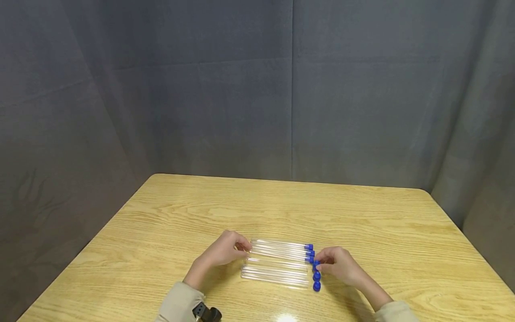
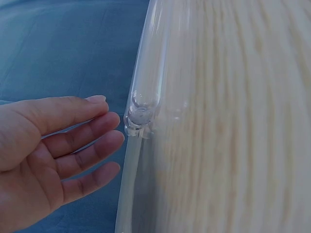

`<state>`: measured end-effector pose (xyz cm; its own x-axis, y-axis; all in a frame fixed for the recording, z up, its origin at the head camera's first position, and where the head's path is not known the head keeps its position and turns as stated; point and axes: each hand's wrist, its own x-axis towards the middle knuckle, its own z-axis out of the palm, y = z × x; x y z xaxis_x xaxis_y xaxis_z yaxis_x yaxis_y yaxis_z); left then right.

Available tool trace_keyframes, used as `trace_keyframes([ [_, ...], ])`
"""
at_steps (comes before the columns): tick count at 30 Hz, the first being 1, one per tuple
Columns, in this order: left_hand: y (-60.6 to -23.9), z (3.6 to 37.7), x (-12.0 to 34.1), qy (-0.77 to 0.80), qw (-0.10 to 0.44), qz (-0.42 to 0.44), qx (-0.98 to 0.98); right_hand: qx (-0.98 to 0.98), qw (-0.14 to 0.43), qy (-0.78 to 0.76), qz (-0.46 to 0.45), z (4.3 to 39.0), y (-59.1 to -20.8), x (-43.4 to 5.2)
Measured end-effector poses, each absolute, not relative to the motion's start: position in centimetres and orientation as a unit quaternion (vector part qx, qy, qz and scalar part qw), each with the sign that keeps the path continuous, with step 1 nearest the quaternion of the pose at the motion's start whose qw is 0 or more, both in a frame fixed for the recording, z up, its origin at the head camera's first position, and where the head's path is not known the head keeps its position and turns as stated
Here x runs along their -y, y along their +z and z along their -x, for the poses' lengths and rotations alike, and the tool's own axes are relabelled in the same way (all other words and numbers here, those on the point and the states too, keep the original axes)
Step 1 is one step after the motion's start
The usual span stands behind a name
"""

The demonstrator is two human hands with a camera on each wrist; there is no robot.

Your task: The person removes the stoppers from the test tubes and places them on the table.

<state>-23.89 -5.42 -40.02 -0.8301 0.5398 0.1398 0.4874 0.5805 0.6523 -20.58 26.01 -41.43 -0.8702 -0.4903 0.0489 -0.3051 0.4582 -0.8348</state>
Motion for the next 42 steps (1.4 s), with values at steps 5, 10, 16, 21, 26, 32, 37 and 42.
trace_keyframes([
  [5,-40.06,23.91,5.46,0.357,0.036,-0.293,-0.886,-0.848,0.108,-0.463,0.234,20.59,-41.41,-26.03],
  [10,-40.04,23.85,5.46,0.36,0.04,-0.292,-0.885,-0.851,0.109,-0.457,0.234,20.65,-41.58,-26.12],
  [16,-40.04,23.87,5.44,0.36,0.041,-0.292,-0.885,-0.847,0.113,-0.461,0.241,20.66,-41.6,-26.16],
  [21,-40.06,23.91,5.43,0.36,0.043,-0.293,-0.885,-0.846,0.118,-0.463,0.238,20.61,-41.62,-26.19],
  [26,-40.03,23.84,5.4,0.362,0.045,-0.289,-0.885,-0.844,0.121,-0.465,0.238,20.55,-41.67,-26.25],
  [32,-40.06,23.86,5.37,0.365,0.045,-0.283,-0.886,-0.838,0.119,-0.482,0.226,20.53,-41.53,-26.25],
  [37,-40.12,24.03,5.24,0.363,0.041,-0.282,-0.887,-0.836,0.117,-0.491,0.215,20.53,-41.32,-26.24],
  [42,-39.92,24.25,4.95,0.357,0.036,-0.286,-0.889,-0.829,0.112,-0.5,0.223,20.56,-41.24,-26.15],
])
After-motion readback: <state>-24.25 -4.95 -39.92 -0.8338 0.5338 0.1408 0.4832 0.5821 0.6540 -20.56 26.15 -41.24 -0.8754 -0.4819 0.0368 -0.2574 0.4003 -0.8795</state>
